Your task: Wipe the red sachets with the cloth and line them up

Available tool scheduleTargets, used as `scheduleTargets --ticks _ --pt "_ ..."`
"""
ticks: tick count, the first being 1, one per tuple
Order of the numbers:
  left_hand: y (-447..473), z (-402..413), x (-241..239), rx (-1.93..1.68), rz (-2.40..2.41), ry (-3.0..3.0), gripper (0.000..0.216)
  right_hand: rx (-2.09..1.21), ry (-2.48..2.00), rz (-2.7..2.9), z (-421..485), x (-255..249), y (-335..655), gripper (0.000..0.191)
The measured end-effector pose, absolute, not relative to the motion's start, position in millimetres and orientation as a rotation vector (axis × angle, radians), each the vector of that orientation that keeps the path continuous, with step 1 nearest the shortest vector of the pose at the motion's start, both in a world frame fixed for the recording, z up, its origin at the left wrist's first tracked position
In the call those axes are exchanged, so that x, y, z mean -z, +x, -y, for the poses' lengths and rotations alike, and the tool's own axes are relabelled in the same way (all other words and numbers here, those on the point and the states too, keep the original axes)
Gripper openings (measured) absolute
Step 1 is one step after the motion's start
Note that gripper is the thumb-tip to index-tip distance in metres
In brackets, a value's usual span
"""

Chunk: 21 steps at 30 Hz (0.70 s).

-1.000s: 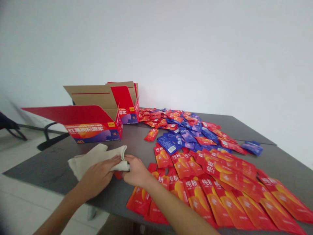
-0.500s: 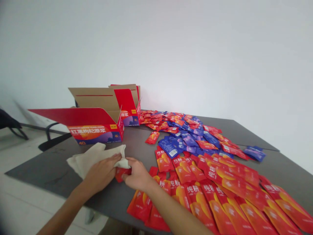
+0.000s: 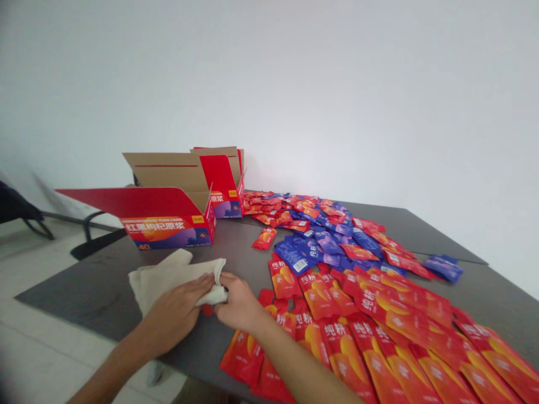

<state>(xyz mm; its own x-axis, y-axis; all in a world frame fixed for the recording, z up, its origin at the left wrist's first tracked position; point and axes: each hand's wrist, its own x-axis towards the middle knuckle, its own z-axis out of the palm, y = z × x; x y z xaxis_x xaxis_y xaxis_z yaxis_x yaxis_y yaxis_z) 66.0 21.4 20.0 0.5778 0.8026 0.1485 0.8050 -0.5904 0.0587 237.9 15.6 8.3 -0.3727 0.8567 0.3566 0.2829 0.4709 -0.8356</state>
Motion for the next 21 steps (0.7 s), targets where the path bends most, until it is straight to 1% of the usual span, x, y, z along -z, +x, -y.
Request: scheduleTargets --ticks 3,8,15,21 --pt "67 -14 -17 0.284 1.367 -2.786 0.06 -0.849 -0.914 1.919 -15 -10 238 0.057" --pt "65 -35 -26 0.281 1.546 -2.705 0.054 -0.902 -1.047 1.857 -13 -14 238 0.051" --pt "60 -13 -17 0.36 1.35 -2.814 0.059 -0.854 -0.913 1.933 -15 -9 237 0.051" --pt "60 -38 -27 0.253 1.612 -2.67 0.052 -0.848 -1.049 1.882 -13 -12 239 0.048"
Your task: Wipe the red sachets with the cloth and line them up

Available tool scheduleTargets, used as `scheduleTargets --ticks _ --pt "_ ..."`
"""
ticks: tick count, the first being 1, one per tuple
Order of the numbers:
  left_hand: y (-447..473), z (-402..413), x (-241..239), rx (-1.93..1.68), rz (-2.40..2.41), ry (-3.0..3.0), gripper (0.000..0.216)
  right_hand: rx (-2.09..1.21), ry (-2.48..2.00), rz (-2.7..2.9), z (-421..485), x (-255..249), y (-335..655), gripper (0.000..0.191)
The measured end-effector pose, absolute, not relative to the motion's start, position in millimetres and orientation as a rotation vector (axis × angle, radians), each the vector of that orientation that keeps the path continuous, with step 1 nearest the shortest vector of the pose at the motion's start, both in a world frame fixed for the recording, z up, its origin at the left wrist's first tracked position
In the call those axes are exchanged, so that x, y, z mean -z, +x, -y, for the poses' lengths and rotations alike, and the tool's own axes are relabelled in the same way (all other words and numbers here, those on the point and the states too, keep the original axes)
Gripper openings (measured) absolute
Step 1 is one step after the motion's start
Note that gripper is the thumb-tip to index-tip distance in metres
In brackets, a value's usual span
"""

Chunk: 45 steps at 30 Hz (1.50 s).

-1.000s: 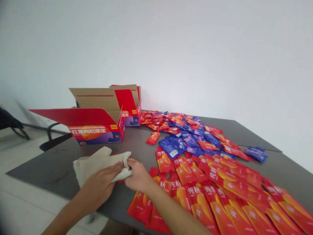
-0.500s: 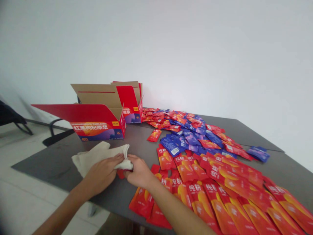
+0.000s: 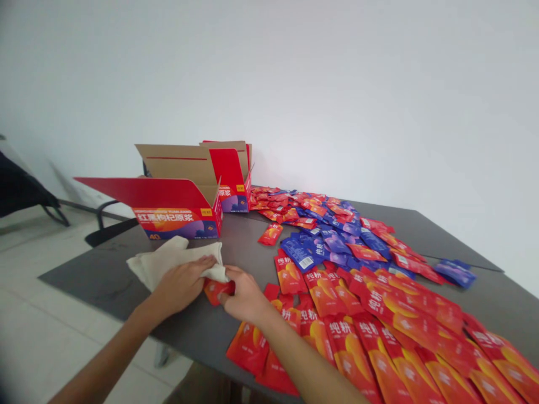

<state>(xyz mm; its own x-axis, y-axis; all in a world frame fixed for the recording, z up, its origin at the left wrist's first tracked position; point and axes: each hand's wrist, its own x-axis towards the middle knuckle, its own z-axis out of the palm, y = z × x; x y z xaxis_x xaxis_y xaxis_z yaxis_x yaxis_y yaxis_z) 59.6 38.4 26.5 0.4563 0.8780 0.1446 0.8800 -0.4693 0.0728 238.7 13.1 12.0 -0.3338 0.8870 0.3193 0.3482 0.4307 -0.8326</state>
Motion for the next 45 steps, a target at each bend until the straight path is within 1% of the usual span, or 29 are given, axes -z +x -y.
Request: scheduleTargets --ticks 6,13,19,22,25,27,31,33,36,38,43,45 --pt "64 -14 -23 0.323 1.397 -2.821 0.059 -0.869 -0.93 1.932 -15 -11 239 0.051" --pt "62 -35 -27 0.264 1.594 -2.691 0.052 -0.865 -1.024 1.899 -15 -11 239 0.049" --pt "64 -4 -23 0.341 1.322 -2.88 0.059 -0.871 -0.915 1.954 -16 -9 239 0.05" --pt "64 -15 -28 0.324 1.455 -2.817 0.056 -0.885 -0.988 1.929 -15 -11 239 0.051" --pt "66 -30 -31 0.286 1.593 -2.701 0.05 -0.886 -1.064 1.902 -15 -13 240 0.048" --pt "67 -28 -29 0.285 1.553 -2.703 0.051 -0.885 -1.04 1.917 -15 -13 240 0.047" --pt "67 -8 -23 0.34 1.33 -2.835 0.058 -0.869 -0.942 1.955 -15 -11 240 0.052" --pt "66 -10 -24 0.351 1.369 -2.834 0.058 -0.889 -0.951 1.947 -15 -12 240 0.053" --pt "66 -26 -29 0.305 1.551 -2.73 0.051 -0.9 -1.038 1.911 -14 -14 240 0.049" --pt "67 -31 -30 0.28 1.582 -2.691 0.05 -0.885 -1.066 1.906 -14 -14 240 0.047" --pt "68 -10 -22 0.352 1.338 -2.815 0.057 -0.886 -0.926 1.941 -16 -8 239 0.054" --pt "67 -9 -21 0.373 1.344 -2.828 0.056 -0.883 -0.932 1.939 -17 -7 239 0.055"
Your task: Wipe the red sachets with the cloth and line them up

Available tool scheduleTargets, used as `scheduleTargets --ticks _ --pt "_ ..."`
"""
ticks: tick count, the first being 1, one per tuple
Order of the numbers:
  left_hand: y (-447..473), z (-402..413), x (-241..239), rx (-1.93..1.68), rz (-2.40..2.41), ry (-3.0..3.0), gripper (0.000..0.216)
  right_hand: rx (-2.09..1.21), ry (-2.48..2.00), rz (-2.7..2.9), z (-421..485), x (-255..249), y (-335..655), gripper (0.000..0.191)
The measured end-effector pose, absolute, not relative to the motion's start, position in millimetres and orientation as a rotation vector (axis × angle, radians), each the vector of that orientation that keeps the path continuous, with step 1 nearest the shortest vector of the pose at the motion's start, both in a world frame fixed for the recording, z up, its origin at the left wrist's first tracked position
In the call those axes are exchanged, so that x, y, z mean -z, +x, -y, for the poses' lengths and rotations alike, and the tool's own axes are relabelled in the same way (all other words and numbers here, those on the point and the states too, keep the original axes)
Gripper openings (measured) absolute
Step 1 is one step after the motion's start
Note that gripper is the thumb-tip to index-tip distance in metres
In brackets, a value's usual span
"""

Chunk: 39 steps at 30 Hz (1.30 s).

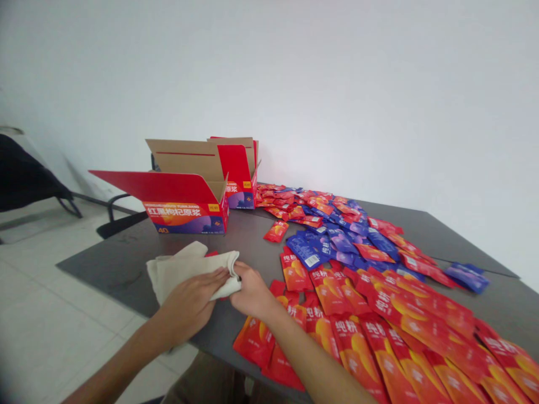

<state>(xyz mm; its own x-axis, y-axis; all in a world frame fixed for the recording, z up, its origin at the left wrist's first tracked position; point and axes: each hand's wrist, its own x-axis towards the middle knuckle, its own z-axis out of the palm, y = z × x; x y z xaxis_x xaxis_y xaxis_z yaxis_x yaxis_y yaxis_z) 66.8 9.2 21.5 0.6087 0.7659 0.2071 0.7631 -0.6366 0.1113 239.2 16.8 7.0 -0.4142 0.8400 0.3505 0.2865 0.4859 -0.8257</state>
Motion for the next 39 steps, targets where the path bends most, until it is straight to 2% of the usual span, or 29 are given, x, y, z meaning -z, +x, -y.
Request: scheduleTargets --ticks 5,11,18,23,29,35,39 --pt "66 -30 -28 -0.291 -1.595 2.718 0.051 -0.872 -1.064 1.895 -16 -10 239 0.051" --pt "69 -10 -24 -0.318 -1.347 2.824 0.057 -0.896 -0.944 1.934 -15 -10 239 0.058" --pt "69 -28 -31 -0.264 -1.574 2.726 0.051 -0.869 -1.044 1.892 -14 -11 239 0.049" --pt "69 -12 -24 -0.304 -1.366 2.811 0.057 -0.91 -0.901 1.907 -15 -10 238 0.055" --pt "64 -32 -28 -0.284 -1.594 2.705 0.051 -0.881 -1.06 1.891 -14 -13 239 0.051" --pt "69 -15 -23 -0.368 -1.356 2.787 0.058 -0.909 -0.938 1.919 -14 -15 238 0.057" --pt "55 -32 -27 -0.348 -1.557 2.705 0.052 -0.881 -1.062 1.922 -14 -14 240 0.055"
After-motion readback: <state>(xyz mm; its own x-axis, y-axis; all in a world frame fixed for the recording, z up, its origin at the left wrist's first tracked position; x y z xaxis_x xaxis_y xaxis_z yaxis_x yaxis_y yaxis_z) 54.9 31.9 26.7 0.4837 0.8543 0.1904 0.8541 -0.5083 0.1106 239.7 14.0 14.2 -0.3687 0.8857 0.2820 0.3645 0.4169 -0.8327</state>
